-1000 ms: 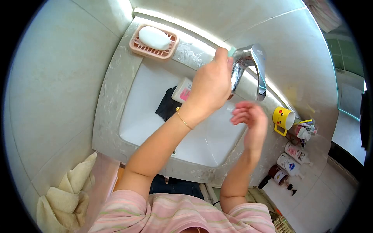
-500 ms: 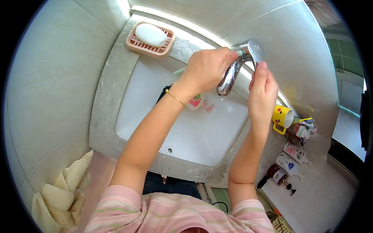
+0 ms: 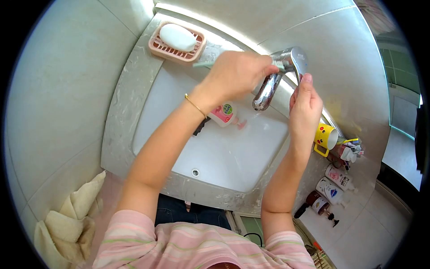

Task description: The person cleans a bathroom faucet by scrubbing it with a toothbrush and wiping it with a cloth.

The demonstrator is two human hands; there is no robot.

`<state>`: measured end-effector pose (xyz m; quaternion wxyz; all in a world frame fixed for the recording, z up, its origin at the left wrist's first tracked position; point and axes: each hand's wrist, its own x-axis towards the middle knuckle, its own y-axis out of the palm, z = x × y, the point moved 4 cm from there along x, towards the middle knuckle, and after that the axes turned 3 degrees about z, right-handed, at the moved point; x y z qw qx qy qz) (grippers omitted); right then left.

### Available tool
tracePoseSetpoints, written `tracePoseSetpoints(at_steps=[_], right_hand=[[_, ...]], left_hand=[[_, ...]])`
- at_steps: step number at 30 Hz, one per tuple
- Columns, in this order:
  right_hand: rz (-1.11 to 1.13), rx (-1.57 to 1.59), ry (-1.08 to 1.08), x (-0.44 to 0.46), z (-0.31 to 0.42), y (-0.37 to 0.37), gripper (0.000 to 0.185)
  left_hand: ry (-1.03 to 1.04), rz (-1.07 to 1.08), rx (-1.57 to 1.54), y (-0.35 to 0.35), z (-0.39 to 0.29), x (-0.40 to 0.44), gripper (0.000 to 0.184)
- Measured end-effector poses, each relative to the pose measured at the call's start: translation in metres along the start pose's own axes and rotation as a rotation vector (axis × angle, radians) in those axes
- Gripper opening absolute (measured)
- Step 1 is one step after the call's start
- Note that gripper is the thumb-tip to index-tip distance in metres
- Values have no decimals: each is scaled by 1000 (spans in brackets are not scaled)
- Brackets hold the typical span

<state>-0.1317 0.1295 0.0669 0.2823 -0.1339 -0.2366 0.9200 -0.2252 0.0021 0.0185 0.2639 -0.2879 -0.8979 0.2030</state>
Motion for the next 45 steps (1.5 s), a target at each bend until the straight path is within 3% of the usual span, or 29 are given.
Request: tracePoseSetpoints(at_steps=[4,6,9,16,18,23,34,43,45], right_hand=[[11,16,13,-1,2,0,50],[-1,21,18,-2,1,1,50],[-28,-5,32,-2,1,0,51],[-54,49,3,1,-7,1,46],[-65,48,9,0,-6,1,46],[-48,27,48,0,-5,0,53],[-95,48,-2,0,-8,2,47],[-102,92,16,-2,-3,4,46],[-104,92,25,-2,-4,3,46]], left_hand=[[227,-1,186,-24,-4,22,15],[325,119,322,-27,-7,29,12],[449,183,225,-23,-9,35,8],[513,139,321,-37,-7,41,7],[487,240,356,-30,-9,43,9],[512,231,415,-40,-6,51,12],[599,328,442,-34,-20,56,15],[562,321,402,-42,-12,56,20],[503,359,552,-43,-7,60,17]])
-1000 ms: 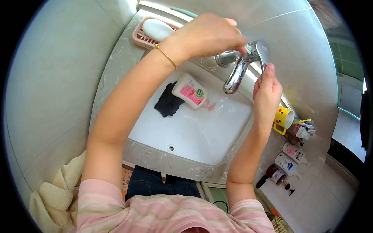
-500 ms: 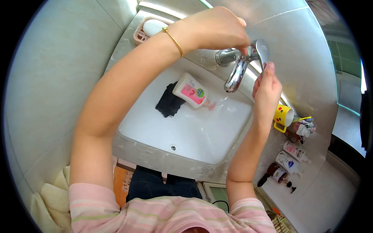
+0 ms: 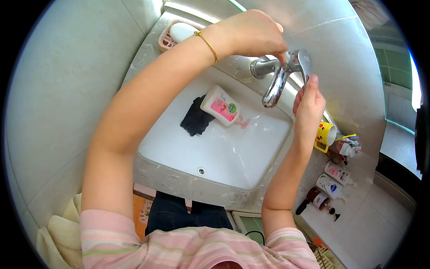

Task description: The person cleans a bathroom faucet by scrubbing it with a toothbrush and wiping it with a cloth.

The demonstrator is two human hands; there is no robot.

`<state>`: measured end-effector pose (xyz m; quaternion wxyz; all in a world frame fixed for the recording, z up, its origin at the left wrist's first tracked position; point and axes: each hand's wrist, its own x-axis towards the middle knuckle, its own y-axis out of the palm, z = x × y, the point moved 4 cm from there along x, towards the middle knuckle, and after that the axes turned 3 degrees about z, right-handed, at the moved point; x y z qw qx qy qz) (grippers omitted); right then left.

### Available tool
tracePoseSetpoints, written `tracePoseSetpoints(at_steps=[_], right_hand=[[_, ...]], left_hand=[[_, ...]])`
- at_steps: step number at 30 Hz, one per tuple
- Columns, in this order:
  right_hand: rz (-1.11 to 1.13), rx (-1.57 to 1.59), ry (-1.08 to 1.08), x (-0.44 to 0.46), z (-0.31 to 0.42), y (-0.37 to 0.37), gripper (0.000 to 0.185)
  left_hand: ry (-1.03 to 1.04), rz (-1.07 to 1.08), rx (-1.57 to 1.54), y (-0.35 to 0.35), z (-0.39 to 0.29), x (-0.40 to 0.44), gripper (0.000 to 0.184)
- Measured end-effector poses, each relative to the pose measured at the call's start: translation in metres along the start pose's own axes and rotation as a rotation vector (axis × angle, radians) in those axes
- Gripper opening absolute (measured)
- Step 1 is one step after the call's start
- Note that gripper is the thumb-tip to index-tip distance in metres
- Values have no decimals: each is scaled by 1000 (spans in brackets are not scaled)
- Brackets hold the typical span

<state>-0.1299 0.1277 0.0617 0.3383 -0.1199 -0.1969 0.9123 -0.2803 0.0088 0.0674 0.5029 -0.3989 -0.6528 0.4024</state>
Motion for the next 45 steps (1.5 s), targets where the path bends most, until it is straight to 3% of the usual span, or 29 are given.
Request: tracePoseSetpoints(at_steps=[10,13,15,17,19,20,21,23,24,25,28,35,38,41,45], right_hand=[[16,10,-15,4,-4,-1,48],[75,9,14,0,-5,-5,44],[231,646,118,-1,-18,-5,29],[314,757,60,4,-45,-8,20],[47,470,-199,4,-55,-12,21],[40,247,-210,0,-58,-7,37],[40,245,-207,0,-57,-2,37],[89,148,-403,7,-40,11,50],[98,228,-387,12,-35,16,53],[104,227,-386,19,-28,18,53],[96,185,-492,34,-15,27,43],[160,111,-438,50,-13,32,30],[360,80,-481,54,-19,24,32],[418,163,-356,49,-33,15,33],[374,215,-350,46,-54,17,35]], left_hand=[[39,-69,-67,-2,1,2,21],[-21,-197,-99,-10,10,-1,23],[-27,-111,-38,-8,10,1,24],[-109,-2,-75,8,11,-12,27],[-325,-192,-634,23,5,-32,32],[-349,-268,-825,32,-2,-37,34],[-349,-268,-828,32,-13,-38,34],[-684,-234,-1476,45,-35,-41,31],[-806,-199,-1717,42,-49,-40,26],[-811,-203,-1718,39,-52,-38,26],[-912,-253,-2127,38,-65,-33,23],[-967,-384,-2225,49,-68,-31,24],[-978,-459,-2230,50,-68,-32,24],[-1050,-382,-2056,50,-68,-29,29],[-1012,-359,-1586,58,-57,-15,35]])
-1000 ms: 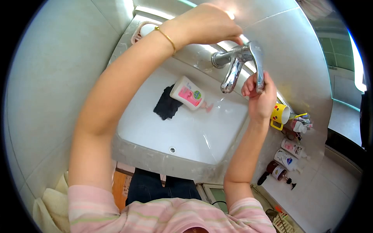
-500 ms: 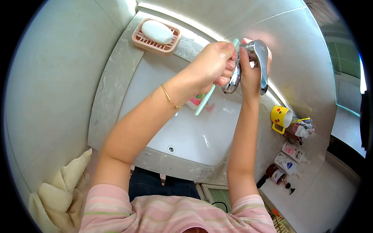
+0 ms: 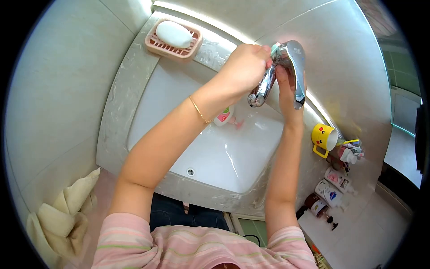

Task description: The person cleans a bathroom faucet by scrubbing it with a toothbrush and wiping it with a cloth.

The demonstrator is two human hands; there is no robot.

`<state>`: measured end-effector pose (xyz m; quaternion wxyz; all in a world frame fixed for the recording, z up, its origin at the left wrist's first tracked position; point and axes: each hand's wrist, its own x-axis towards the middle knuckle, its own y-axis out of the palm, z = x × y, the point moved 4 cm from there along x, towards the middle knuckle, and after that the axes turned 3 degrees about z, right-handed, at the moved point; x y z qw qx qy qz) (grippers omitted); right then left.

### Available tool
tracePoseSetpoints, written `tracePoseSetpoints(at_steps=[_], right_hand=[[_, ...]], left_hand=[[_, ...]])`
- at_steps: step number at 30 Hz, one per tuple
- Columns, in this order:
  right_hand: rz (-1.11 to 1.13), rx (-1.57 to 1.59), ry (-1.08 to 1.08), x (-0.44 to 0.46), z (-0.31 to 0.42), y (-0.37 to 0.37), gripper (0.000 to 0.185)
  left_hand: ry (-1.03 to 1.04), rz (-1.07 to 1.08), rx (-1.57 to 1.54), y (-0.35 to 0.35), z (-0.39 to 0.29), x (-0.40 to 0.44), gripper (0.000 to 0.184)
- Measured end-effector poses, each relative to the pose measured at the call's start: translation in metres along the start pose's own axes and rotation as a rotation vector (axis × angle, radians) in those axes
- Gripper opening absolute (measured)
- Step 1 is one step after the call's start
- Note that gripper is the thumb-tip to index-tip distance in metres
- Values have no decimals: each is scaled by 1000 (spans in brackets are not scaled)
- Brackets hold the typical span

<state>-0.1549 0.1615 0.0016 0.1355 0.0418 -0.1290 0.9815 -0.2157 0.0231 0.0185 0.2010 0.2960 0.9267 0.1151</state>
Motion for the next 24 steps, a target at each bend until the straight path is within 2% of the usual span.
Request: tracePoseSetpoints(at_steps=[1,5,8,11,14,16,18,20,22,24], right_hand=[[-4,-8,-41,0,-5,3,34],[-14,42,-94,-1,-3,13,30],[-22,2,-87,-1,-1,14,28],[-57,-22,-100,-4,-2,15,32],[-34,-4,-48,-6,3,17,31],[-39,15,-39,-6,5,18,28],[-49,38,-26,-4,7,20,27],[-46,54,-26,-5,9,20,27],[-38,52,-34,-4,7,19,28],[-57,15,-67,-3,6,19,29]], left_hand=[[71,-66,121,-1,-1,3,36],[10,-101,174,-4,4,3,36],[-6,-103,281,-10,9,5,37],[87,-39,264,-7,4,4,40],[177,-147,429,-12,15,11,42],[183,-102,760,-16,20,10,45],[174,-111,653,-15,16,4,45],[206,-28,352,-7,-1,3,43],[239,-31,328,-9,14,11,42],[-5,-75,441,-19,37,11,48]])
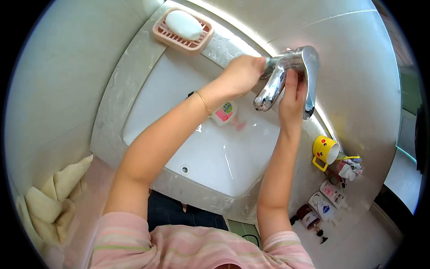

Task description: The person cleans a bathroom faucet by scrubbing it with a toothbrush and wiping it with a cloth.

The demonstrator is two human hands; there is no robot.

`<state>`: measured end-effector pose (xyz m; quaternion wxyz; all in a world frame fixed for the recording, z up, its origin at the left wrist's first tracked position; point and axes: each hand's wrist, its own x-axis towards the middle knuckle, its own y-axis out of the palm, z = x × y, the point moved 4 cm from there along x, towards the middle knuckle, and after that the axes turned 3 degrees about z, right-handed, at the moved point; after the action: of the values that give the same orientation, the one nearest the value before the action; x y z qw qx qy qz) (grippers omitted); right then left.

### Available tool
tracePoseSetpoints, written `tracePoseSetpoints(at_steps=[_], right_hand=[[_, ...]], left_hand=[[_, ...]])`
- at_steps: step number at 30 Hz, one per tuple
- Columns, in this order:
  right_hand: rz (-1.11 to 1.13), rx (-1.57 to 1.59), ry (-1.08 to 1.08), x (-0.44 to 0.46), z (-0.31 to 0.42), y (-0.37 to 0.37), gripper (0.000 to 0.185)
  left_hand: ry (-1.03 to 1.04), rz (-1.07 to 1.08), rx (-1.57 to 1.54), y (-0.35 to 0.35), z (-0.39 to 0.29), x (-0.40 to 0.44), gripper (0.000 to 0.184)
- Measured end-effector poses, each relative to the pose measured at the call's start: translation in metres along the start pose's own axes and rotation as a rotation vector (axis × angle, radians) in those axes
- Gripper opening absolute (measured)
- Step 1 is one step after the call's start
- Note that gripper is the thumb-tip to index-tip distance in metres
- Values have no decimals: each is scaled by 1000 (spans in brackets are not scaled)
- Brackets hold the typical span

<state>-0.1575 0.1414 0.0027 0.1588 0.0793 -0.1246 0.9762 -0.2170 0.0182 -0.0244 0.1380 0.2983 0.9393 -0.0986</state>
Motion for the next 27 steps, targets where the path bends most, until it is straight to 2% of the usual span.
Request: tracePoseSetpoints(at_steps=[2,4,5,8,12,14,16,18,19,20,21,24,26,27], right_hand=[[14,27,4,1,1,3,29],[22,42,17,0,2,4,30],[28,39,8,1,2,4,31],[53,4,58,2,1,0,35],[62,74,8,4,-4,4,37],[57,175,42,2,-7,4,39],[56,89,19,2,-10,2,40],[-46,-16,47,-3,-5,1,41],[-80,44,78,-4,-11,0,43],[-36,49,155,-5,-11,-2,48],[-17,69,108,-1,-10,2,52],[-30,120,86,4,-13,8,59],[-60,150,115,1,-16,9,62],[-64,156,101,0,-19,9,64]], left_hand=[[11,29,18,3,15,-2,47],[-45,128,-273,10,6,-16,45],[-118,162,-438,8,7,-18,38],[-82,128,-620,5,3,-13,37],[-28,157,-622,16,6,1,36],[-135,46,-668,23,18,6,37],[-177,89,-744,14,7,-1,39],[-150,255,-909,6,-15,-4,41],[-56,293,-811,3,-19,2,42],[-60,297,-825,4,-15,6,42],[-9,272,-668,3,-8,10,42],[-37,256,-557,6,24,15,44],[-368,356,-671,3,23,5,46],[-369,360,-679,1,17,6,46]])
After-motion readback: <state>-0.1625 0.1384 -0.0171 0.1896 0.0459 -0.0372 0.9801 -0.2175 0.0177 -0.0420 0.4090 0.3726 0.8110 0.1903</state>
